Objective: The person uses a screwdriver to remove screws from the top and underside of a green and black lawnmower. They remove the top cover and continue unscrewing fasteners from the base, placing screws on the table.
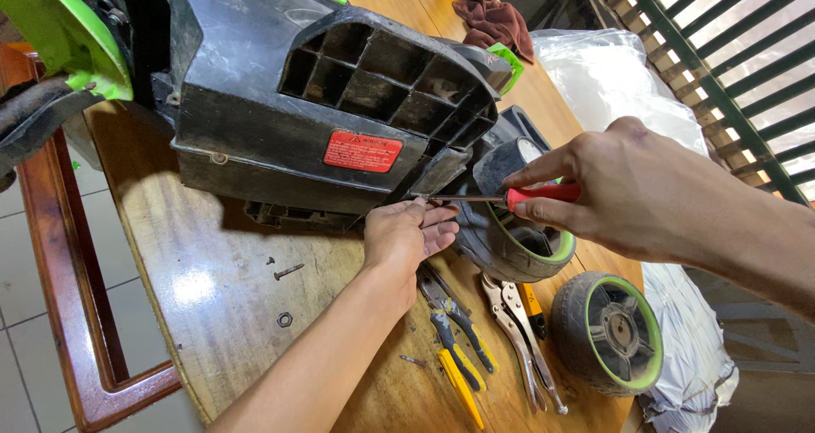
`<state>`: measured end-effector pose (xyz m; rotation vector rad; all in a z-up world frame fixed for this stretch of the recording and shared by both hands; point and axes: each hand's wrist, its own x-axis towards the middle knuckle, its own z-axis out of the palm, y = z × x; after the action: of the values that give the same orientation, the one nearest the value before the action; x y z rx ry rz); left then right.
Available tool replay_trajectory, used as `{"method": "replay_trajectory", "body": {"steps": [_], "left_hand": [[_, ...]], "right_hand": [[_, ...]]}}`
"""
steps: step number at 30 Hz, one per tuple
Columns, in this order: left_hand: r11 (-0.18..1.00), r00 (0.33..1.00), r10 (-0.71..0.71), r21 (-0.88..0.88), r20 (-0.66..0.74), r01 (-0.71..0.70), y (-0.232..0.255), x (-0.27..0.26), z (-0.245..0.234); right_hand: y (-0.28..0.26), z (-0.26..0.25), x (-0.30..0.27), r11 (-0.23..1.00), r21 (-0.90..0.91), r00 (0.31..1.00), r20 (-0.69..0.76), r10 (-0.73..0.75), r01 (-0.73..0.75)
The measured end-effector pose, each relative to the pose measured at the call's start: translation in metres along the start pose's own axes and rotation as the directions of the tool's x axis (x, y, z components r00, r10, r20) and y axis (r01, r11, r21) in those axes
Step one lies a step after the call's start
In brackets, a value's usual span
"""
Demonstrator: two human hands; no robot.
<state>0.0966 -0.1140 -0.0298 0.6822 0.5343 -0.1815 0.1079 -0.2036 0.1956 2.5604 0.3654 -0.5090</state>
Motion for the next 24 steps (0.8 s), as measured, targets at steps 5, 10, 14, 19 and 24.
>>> {"method": "replay_trajectory", "body": {"steps": [5, 10, 14, 19, 24], "left_hand": [[1.000, 1.000, 0.005, 0.005, -0.002, -0.004, 0.0004, -0.0010, 0.0008], [1.000, 1.000, -0.009, 0.022, -0.017, 0.010, 0.0035, -0.0039, 0.0009], [1.000, 1.000, -0.003, 0.028, -0.026, 0.003, 0.0037, -0.0051, 0.0018], [1.000, 1.000, 0.003, -0.006, -0.027, -0.003, -0.0001, -0.0023, 0.0004], [1.000, 1.000, 0.019, 0.000, -0.009, -0.019, -0.0020, 0.0004, -0.0005]], "right_hand": [[0.0038, 0.0037, -0.0003, 0.997, 0.060, 0.998, -0.043, -0.036, 0.039], [0.0006, 0.0039, -0.0010, 0.999, 0.047, 1.000, 0.013, 0.021, -0.021], [0.0012, 0.0021, -0.0017, 0.999, 0.019, 0.999, 0.035, 0.028, -0.029], [0.0020, 0.0035, -0.0009, 0.999, 0.033, 1.000, 0.007, -0.012, 0.012], [0.0064, 0.0056, 0.0016, 0.999, 0.033, 1.000, -0.004, -0.023, 0.023]]}}
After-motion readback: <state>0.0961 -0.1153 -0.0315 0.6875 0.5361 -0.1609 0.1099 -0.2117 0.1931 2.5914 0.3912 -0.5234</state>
